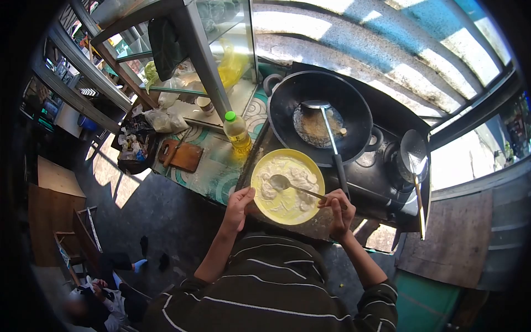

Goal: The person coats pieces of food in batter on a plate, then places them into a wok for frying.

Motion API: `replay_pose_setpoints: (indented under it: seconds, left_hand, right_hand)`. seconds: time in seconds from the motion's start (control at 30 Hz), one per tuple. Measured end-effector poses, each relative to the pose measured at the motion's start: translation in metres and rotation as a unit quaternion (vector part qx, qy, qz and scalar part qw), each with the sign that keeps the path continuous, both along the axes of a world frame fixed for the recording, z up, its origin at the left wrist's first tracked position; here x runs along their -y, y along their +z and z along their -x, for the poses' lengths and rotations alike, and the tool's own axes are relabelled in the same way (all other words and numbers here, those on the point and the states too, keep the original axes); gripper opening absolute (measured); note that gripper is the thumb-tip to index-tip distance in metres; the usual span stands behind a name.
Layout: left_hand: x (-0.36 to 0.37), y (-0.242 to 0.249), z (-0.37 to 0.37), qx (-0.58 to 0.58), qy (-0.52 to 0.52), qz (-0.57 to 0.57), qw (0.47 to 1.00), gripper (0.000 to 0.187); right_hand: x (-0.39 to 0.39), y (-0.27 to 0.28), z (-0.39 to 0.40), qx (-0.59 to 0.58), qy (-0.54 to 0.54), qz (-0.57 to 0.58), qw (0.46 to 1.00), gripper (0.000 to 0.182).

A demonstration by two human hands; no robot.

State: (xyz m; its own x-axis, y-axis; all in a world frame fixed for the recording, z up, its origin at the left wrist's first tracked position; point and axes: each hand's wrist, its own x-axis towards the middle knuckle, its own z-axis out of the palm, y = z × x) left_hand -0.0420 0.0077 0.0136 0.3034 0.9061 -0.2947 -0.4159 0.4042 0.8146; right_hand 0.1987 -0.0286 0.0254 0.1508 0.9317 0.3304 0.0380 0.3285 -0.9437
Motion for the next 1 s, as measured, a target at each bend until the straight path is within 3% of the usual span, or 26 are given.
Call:
replay_pose_setpoints:
  seconds: [0.1, 0.3, 0.5, 0.67, 0.73, 0.87, 0.93, 1.0]
  left_hand:
    - [-0.001, 0.000, 0.001, -0.019, -0.015, -0.003, 1.000, 0.031]
    - [-0.002, -0.007, 0.000, -0.032, -0.022, 0.010, 0.999, 0.031]
    - [-0.006, -0.003, -0.005, 0.014, 0.026, 0.048, 0.998, 0.028]
    - [-0.011, 0.004, -0.011, -0.021, 0.041, 0.002, 0.999, 0.028]
    - [-0.010, 0.003, -0.014, -0.020, 0.045, 0.007, 0.999, 0.028]
    - [-0.009, -0.003, -0.015, -0.011, 0.060, 0.013, 0.998, 0.029]
    - [-0.011, -0.003, -0.015, -0.009, 0.053, 0.006, 0.999, 0.030]
    - [-0.011, -0.001, -0.016, -0.010, 0.044, -0.002, 0.999, 0.030]
  right_hand:
    - [-0.003, 0.000, -0.007, 0.071, 0.021, -0.042, 0.996, 0.027]
    - [-0.005, 0.003, -0.011, 0.042, 0.066, -0.014, 0.997, 0.027]
    - [0.003, 0.004, -0.005, -0.031, 0.030, 0.018, 0.999, 0.029]
    - [0.006, 0.005, 0.003, 0.033, 0.025, 0.006, 0.999, 0.029]
    - [0.005, 0.005, 0.010, -0.109, 0.021, 0.090, 0.990, 0.028]
    - [-0.002, 0.006, 0.003, -0.211, -0.063, 0.116, 0.969, 0.028]
    - [-0.008, 0.015, 0.002, -0.173, -0.089, 0.104, 0.975, 0.028]
    - [-0.018, 0.017, 0.000, -0.064, -0.101, 0.052, 0.991, 0.027]
